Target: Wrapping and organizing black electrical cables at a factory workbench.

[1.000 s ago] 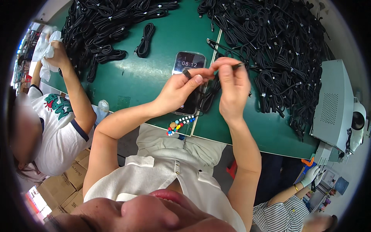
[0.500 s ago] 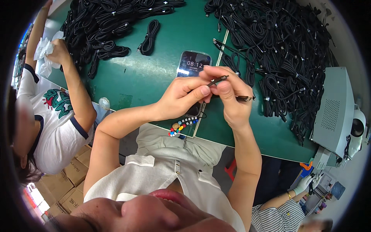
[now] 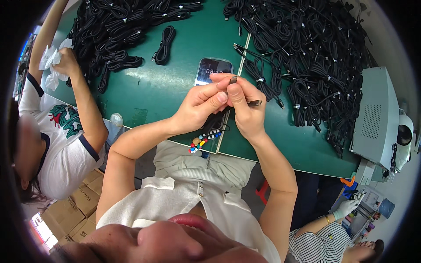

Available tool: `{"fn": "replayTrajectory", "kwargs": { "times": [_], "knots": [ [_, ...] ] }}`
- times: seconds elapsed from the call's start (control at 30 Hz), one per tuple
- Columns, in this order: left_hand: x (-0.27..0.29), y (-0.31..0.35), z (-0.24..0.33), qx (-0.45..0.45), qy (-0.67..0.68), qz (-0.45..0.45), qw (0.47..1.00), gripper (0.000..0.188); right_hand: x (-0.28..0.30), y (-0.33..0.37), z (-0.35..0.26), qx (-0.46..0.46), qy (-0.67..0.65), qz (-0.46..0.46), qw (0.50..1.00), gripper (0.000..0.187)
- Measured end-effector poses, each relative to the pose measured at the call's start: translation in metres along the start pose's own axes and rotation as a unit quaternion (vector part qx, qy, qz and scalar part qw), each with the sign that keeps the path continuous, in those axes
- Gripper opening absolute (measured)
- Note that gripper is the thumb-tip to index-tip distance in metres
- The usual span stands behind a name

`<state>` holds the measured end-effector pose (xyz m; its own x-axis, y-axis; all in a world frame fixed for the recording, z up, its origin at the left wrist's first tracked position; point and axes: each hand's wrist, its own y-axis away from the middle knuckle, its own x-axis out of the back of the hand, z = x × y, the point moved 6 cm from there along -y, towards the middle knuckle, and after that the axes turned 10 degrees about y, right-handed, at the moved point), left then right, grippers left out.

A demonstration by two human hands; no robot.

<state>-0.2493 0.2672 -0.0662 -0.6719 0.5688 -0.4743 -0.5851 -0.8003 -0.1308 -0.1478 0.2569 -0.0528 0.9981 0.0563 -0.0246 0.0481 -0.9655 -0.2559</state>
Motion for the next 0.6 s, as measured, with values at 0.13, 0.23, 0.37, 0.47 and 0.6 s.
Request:
{"fn": "replayTrajectory", "kwargs": {
  "times": [0.13,0.23,0.37,0.47,0.6],
  "knots": [
    [-0.002,-0.007,0.011,0.013,0.005,-0.022,1.0,0.023,0.003,-0.002,-0.026,0.062,0.047,0.028,0.997,0.033],
    [0.0,-0.016,0.056,-0.234,-0.387,-0.101,0.886,0.029,0.043,0.003,-0.065,0.162,0.126,0.112,0.972,0.03],
    [0.072,-0.033,0.098,-0.267,-0.702,0.023,0.659,0.05,0.153,0.023,-0.135,0.112,0.119,0.271,0.949,0.026],
    [0.133,-0.025,0.096,-0.141,-0.846,0.025,0.513,0.058,0.231,0.02,-0.138,0.008,0.271,0.257,0.928,0.027],
    [0.145,-0.033,0.082,-0.155,-0.856,-0.071,0.488,0.044,0.315,0.033,-0.096,-0.149,0.521,0.254,0.801,0.032]
  ]
}}
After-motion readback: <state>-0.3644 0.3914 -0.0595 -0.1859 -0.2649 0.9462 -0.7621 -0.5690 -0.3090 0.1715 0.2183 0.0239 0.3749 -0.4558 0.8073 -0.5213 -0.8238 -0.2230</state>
